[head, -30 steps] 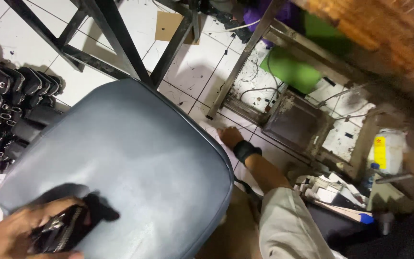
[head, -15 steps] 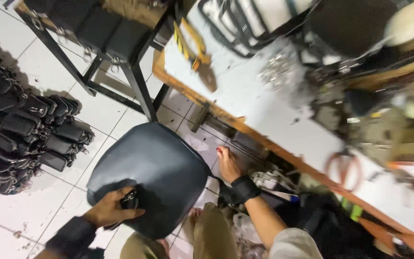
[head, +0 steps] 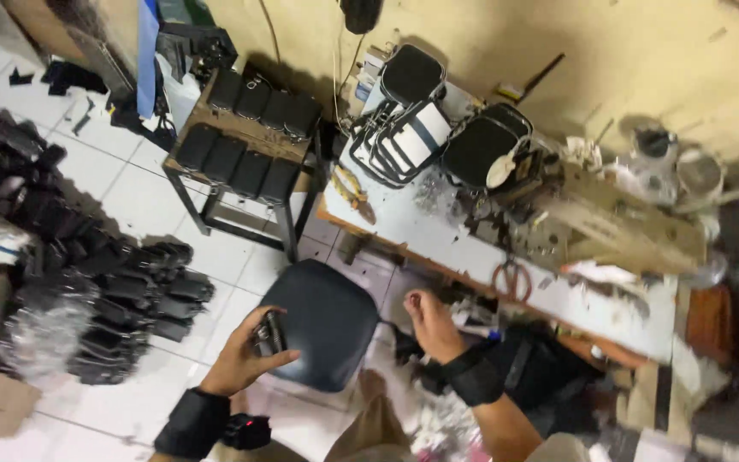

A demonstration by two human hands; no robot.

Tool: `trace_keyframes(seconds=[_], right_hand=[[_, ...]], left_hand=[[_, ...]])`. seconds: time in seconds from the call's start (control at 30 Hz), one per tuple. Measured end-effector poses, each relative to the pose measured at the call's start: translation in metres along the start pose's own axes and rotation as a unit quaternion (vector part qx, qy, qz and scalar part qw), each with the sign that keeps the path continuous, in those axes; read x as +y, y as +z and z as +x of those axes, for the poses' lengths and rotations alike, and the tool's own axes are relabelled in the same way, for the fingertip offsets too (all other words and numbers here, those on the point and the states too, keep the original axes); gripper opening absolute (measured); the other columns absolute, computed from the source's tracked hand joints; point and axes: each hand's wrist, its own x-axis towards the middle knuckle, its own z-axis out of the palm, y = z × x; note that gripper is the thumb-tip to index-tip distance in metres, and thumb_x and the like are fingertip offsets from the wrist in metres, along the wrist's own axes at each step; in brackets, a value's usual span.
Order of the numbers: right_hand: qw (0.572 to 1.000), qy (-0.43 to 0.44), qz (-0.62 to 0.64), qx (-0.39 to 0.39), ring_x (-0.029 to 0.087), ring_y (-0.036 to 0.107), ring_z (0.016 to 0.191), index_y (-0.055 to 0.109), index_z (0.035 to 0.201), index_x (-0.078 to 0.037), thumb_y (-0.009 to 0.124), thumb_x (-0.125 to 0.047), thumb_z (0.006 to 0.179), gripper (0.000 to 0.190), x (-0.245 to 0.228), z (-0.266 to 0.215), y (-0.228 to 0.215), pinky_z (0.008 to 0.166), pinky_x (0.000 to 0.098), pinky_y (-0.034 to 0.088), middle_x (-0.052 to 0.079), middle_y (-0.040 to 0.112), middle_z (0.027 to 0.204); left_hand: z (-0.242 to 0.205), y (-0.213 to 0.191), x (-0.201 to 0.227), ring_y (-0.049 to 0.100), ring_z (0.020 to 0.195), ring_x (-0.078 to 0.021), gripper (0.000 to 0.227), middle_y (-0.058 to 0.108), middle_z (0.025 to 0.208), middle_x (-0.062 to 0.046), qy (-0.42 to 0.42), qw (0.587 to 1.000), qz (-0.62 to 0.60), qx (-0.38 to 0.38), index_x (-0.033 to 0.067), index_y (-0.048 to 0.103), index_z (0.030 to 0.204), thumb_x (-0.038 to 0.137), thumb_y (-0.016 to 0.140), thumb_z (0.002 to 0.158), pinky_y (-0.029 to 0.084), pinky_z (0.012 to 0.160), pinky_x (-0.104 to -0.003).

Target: The person handles a small black pouch, opens and closes the zipper, and uses a screwdriver to adjust the zipper pull. They then pick up another pouch and repeat the zipper adjustment process.

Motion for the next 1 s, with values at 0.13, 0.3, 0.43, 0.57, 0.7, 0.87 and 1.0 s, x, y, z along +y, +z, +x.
trace_keyframes(seconds=[0.13, 0.3, 0.43, 0.57, 0.7, 0.87, 1.0], right_hand=[[0.99, -0.027, -0.036, 0.136, 0.027, 0.064, 0.082, 0.055, 0.124, -0.011, 0.047, -0.032, 0.108, 0.028, -0.104, -0.005, -0.002, 0.073, 0.0424, 0.049, 0.008, 0.067, 0.108], [0.949, -0.029, 0.116, 0.293, 0.02, 0.071, 0.088, 0.052, 0.107, -0.004, 0.044, -0.033, 0.108, 0.03, -0.216, -0.004, -0.009, 0.086, 0.0321, 0.054, 0.012, 0.068, 0.1], [0.91, -0.112, 0.111, 0.383, 0.026, 0.078, 0.073, 0.056, 0.087, -0.003, 0.052, -0.024, 0.108, 0.03, -0.299, -0.006, -0.044, 0.075, 0.0335, 0.059, 0.011, 0.075, 0.077], [0.829, -0.219, 0.214, 0.468, 0.036, 0.072, 0.054, 0.052, 0.078, 0.003, 0.051, -0.05, 0.105, 0.059, -0.371, -0.022, -0.078, 0.055, 0.0368, 0.061, 0.022, 0.065, 0.061], [0.798, -0.342, 0.219, 0.446, 0.037, 0.058, 0.062, 0.029, 0.164, -0.05, 0.024, -0.023, 0.122, 0.05, -0.353, -0.047, -0.077, 0.073, 0.0502, 0.059, 0.026, 0.055, 0.091], [0.731, -0.336, 0.299, 0.512, 0.022, 0.055, 0.073, 0.04, 0.131, -0.018, 0.038, -0.025, 0.119, 0.014, -0.375, -0.059, -0.08, 0.064, 0.0457, 0.06, 0.014, 0.049, 0.096], [0.748, -0.298, 0.234, 0.544, 0.025, 0.049, 0.058, 0.034, 0.124, -0.016, 0.037, -0.027, 0.118, 0.013, -0.409, -0.043, -0.084, 0.055, 0.0406, 0.056, 0.016, 0.044, 0.082]], left_hand=[[-0.007, -0.056, 0.043, 0.061, 0.121, -0.0164, 0.068, 0.064, 0.13, -0.001, 0.073, 0.994, 0.055, -0.053, 0.0162, 0.064, 0.129, 0.026, 0.095, 0.069, 0.047, 0.102, -0.031], [-0.004, -0.105, 0.114, 0.059, 0.13, -0.0178, 0.075, 0.064, 0.137, -0.006, 0.17, 0.973, 0.114, -0.109, 0.0129, 0.062, 0.133, 0.025, 0.096, 0.068, 0.041, 0.112, -0.029], [-0.005, -0.111, 0.154, 0.063, 0.118, -0.0406, 0.079, 0.07, 0.121, -0.021, 0.223, 0.96, 0.1, -0.135, 0.0056, 0.065, 0.131, 0.02, 0.101, 0.062, 0.046, 0.103, -0.056], [-0.011, -0.095, 0.194, 0.065, 0.114, -0.0402, 0.077, 0.07, 0.116, -0.02, 0.277, 0.943, 0.087, -0.16, 0.0058, 0.066, 0.129, 0.019, 0.1, 0.061, 0.048, 0.1, -0.054], [-0.018, -0.081, 0.216, 0.063, 0.114, -0.0437, 0.079, 0.066, 0.117, -0.024, 0.306, 0.931, 0.081, -0.18, 0.0034, 0.064, 0.129, 0.022, 0.1, 0.062, 0.048, 0.099, -0.057], [-0.01, -0.065, 0.237, 0.062, 0.123, -0.0266, 0.074, 0.062, 0.129, -0.011, 0.366, 0.892, 0.111, -0.24, 0.0095, 0.059, 0.133, 0.027, 0.094, 0.071, 0.045, 0.115, -0.04], [0.01, -0.06, 0.24, 0.06, 0.122, -0.0266, 0.071, 0.061, 0.127, -0.01, 0.361, 0.887, 0.118, -0.264, 0.0115, 0.059, 0.131, 0.031, 0.094, 0.072, 0.045, 0.113, -0.041]])
